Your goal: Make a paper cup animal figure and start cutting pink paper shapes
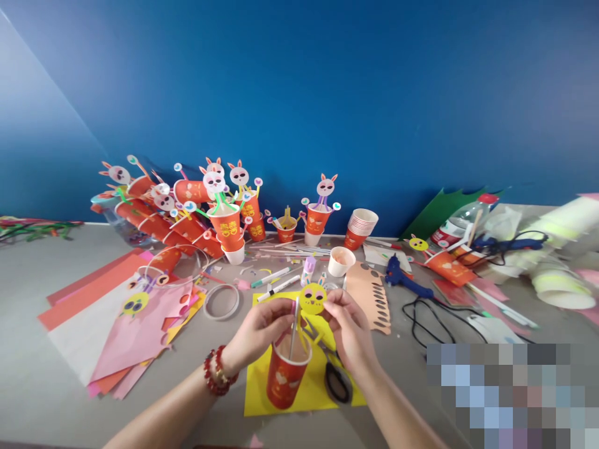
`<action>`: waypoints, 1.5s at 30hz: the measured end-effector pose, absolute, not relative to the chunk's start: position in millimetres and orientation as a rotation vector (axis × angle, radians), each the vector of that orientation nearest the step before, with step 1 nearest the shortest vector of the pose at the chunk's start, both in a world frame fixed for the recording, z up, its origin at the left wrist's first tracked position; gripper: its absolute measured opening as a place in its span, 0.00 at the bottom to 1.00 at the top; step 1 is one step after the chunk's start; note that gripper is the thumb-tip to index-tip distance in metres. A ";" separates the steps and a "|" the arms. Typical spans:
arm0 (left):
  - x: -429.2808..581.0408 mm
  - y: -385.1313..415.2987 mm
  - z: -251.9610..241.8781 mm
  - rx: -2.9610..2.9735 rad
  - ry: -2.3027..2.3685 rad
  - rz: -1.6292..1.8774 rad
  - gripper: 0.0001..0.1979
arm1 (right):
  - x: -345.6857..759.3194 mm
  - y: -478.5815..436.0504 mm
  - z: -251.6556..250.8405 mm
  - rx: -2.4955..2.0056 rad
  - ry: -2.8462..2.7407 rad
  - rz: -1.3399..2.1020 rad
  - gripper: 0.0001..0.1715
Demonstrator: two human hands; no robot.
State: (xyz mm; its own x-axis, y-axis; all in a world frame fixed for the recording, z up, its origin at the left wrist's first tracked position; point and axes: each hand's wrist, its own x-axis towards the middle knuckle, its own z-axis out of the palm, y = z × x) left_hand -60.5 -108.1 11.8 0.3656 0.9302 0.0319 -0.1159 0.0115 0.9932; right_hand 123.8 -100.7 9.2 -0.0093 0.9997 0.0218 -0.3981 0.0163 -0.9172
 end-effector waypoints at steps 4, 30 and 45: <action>-59.4 -107.6 15.2 1.282 0.830 0.982 0.16 | 121.1 -104.0 5.3 -0.898 -1.021 1.365 0.10; -59.7 -108.2 13.0 1.229 0.778 1.043 0.17 | 112.3 -104.7 3.0 -0.918 -1.077 1.342 0.13; -54.2 -105.8 4.9 1.200 0.852 1.092 0.17 | 112.3 -105.5 -0.1 -0.898 -1.093 1.317 0.13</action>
